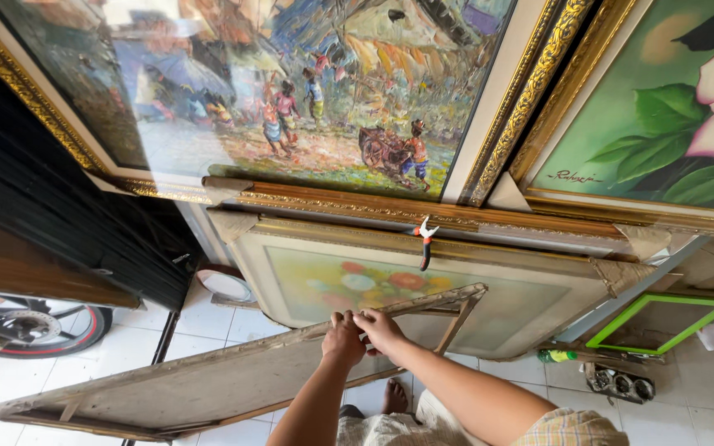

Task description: The person uses pliers to remove staples from the back of a large framed picture. They work along the edges of the frame, pulling out staples one by one to detach the backing material.

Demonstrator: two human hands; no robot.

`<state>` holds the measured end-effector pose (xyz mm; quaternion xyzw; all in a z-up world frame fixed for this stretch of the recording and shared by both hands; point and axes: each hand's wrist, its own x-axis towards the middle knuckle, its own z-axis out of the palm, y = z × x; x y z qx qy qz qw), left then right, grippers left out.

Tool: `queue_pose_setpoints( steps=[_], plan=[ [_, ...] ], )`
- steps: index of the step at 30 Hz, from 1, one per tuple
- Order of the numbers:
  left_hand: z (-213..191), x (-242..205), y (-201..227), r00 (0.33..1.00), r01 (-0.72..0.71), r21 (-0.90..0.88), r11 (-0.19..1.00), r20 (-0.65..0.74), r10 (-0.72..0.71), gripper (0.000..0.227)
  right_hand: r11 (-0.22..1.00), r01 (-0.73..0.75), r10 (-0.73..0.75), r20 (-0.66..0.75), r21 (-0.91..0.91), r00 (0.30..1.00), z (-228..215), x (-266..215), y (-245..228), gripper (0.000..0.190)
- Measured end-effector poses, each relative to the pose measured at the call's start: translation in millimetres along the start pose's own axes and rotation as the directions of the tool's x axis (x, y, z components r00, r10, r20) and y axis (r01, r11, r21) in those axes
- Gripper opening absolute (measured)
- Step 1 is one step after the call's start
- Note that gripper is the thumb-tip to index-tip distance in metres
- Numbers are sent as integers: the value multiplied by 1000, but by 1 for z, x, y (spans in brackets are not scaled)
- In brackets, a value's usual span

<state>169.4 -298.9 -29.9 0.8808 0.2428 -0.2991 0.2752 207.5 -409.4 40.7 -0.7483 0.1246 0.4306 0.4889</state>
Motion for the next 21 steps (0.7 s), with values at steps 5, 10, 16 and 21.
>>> queue_pose_setpoints(
  steps=[5, 10, 16, 21],
  plan=[
    [-11, -43, 3, 998, -56, 114, 992, 22, 54, 71, 977, -15, 51, -166, 212, 985, 3, -7, 24, 29],
    [-19, -76, 25, 981, -194, 436, 879, 72, 181, 107, 883, 294, 26, -665, 365, 746, -41, 13, 70, 33],
    [20, -99, 57, 875, -484, 395, 781, 236, 423, 124, 513, 395, 386, -616, 762, 687, -84, -57, 102, 31],
    [78, -100, 16, 763, -645, 355, 677, 252, 595, 120, 393, 409, 539, -566, 824, 624, -112, -100, 155, 46]
  ],
)
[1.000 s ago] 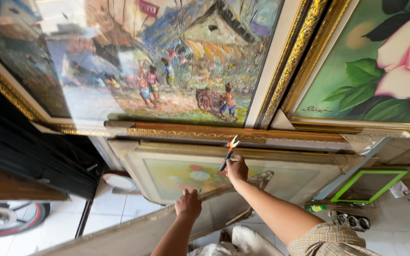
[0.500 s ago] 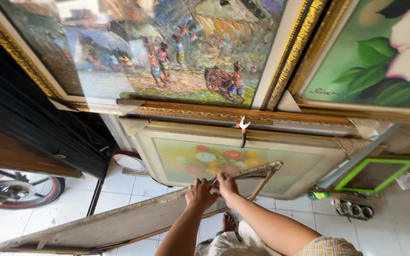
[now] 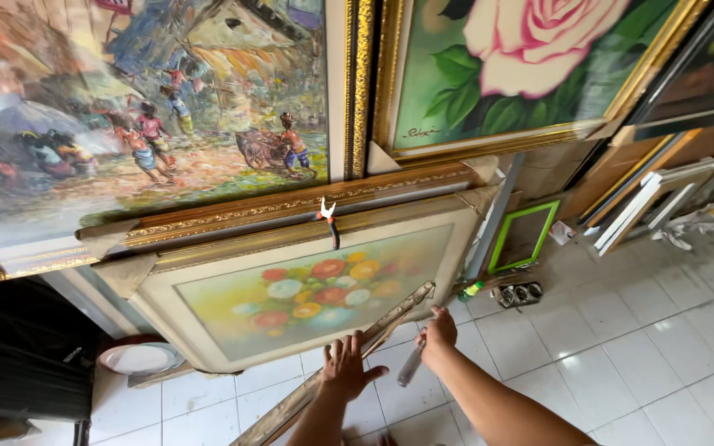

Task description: The person uses pliers to remove staples from the back of a large framed picture. They work along the edges of the frame, pulling out staples one by one to detach the backing material.

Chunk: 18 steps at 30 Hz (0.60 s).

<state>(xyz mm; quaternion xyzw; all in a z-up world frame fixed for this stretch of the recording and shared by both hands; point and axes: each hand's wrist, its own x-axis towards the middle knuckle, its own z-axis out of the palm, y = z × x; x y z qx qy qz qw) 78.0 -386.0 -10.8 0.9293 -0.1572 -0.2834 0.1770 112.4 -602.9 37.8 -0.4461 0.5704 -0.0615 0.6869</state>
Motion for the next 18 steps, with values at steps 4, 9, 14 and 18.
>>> queue_pose_setpoints(
  steps=[4, 9, 14, 18],
  plan=[
    [57, 12, -9, 961, 231, 28, 972, -163, -224, 47, 990, -82, 104, 213, -112, 971, -22, -12, 8, 46],
    [30, -47, -51, 791, 285, -47, 958, -553, -262, 20, 952, 279, -161, 559, -131, 813, 15, -63, 5, 36],
    [-33, -172, -98, 532, 388, -8, 922, -814, -231, 34, 745, 644, -400, 656, -174, 640, 14, -207, -19, 51],
    [-56, -278, -134, 363, 474, 10, 880, -913, -186, 40, 824, 541, -187, 820, -169, 541, 1, -288, -15, 95]
  ],
)
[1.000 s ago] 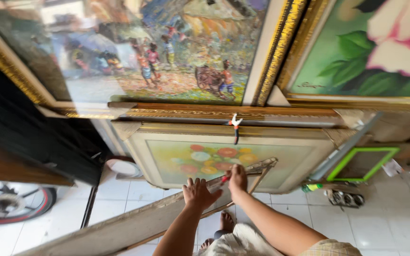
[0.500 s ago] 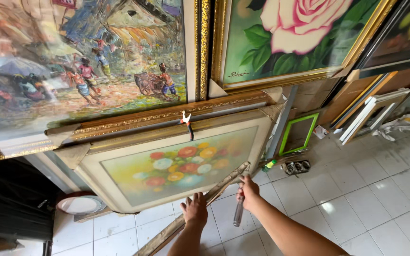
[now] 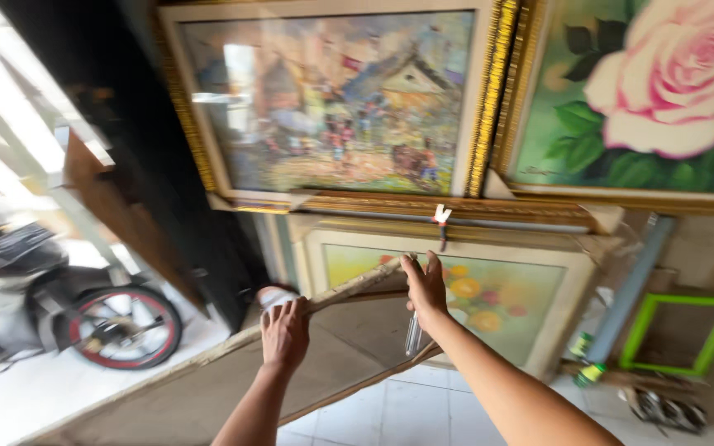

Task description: The person uses pliers to remove staples from the back of a large framed picture. They work along the edges of the frame, pulling out staples one by one to detach the backing material.

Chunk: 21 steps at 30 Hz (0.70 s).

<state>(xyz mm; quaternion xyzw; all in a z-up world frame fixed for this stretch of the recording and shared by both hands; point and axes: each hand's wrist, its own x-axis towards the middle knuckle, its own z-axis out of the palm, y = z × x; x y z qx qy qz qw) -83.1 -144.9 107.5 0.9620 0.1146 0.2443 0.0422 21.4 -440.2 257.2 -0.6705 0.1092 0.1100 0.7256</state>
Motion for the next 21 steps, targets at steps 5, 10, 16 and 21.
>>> queue_pose_setpoints(
  steps=[5, 10, 16, 21],
  plan=[
    [-119, -39, -64, 939, 321, 41, 946, 113, -324, 40, 995, 66, -36, 343, -76, 939, 74, -61, -23, 77],
    [-204, -61, -152, 875, 466, -113, 878, -86, -476, 44, 943, 323, -320, 475, 77, 820, 172, -154, -92, 55],
    [-305, -126, -217, 770, 454, -344, 822, -312, -556, 44, 680, 731, -582, 645, 54, 494, 305, -256, -131, 45],
    [-300, -228, -269, 537, 749, -410, 520, -83, -839, 26, 522, 849, -576, 770, 87, 275, 391, -339, -54, 43]
  ],
)
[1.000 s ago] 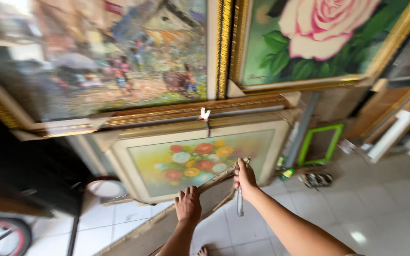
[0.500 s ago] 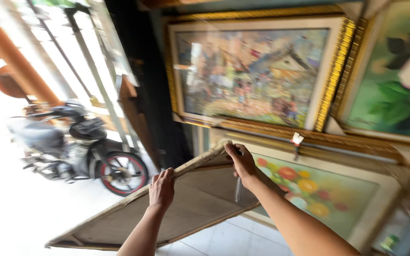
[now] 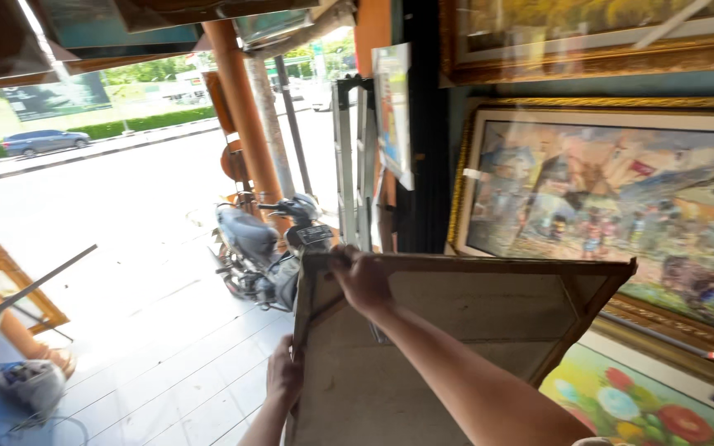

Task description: The person uses pliers to remove staples from the back of a large framed picture. They work along the edges of the frame, pulling out staples one by one to detach the backing material.

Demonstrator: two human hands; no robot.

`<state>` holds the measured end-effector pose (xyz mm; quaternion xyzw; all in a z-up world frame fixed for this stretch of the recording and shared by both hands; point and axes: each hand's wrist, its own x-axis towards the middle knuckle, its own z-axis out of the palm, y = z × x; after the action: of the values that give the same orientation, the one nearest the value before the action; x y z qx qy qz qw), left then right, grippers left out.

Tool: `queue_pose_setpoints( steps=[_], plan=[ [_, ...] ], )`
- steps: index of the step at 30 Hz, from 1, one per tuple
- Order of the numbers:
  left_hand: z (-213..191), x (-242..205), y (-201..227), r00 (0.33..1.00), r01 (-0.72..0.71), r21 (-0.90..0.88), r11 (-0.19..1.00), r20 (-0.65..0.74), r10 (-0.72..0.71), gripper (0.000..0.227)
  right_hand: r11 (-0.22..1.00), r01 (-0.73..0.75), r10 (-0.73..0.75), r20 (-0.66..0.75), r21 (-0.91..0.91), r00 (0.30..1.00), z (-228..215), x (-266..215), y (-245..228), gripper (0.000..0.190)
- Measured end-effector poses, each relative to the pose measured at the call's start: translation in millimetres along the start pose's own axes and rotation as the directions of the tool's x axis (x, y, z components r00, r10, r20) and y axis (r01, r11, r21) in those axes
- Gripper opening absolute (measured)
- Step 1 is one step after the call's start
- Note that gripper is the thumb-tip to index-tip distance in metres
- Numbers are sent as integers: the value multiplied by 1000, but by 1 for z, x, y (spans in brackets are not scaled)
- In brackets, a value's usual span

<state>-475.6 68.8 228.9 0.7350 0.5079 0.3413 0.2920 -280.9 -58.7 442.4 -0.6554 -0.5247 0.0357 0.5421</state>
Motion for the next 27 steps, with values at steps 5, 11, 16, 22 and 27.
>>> queue_pose_setpoints(
  steps=[5, 11, 16, 22, 27],
  plan=[
    [-36, -17, -112, 979, 190, 42, 981, 68, -192, 22, 981, -137, 171, 284, -135, 943, 101, -30, -7, 49],
    [-75, -4, -254, 942, 333, 148, 931, -7, -335, 33, 852, -220, 436, 411, -475, 800, 121, -45, -18, 65],
    [-105, 3, -292, 880, 468, 131, 874, 29, -475, 44, 797, -199, 496, 430, -571, 754, 148, -47, -26, 73],
    [-63, -25, -175, 483, 476, 217, 852, -874, -47, 71, 845, -260, 504, 530, -468, 682, 159, -47, -8, 59],
    [-84, -24, -19, 785, -333, 110, 936, -518, 340, 68, 931, -143, 322, 573, -335, 754, 174, -46, 32, 63]
  ],
)
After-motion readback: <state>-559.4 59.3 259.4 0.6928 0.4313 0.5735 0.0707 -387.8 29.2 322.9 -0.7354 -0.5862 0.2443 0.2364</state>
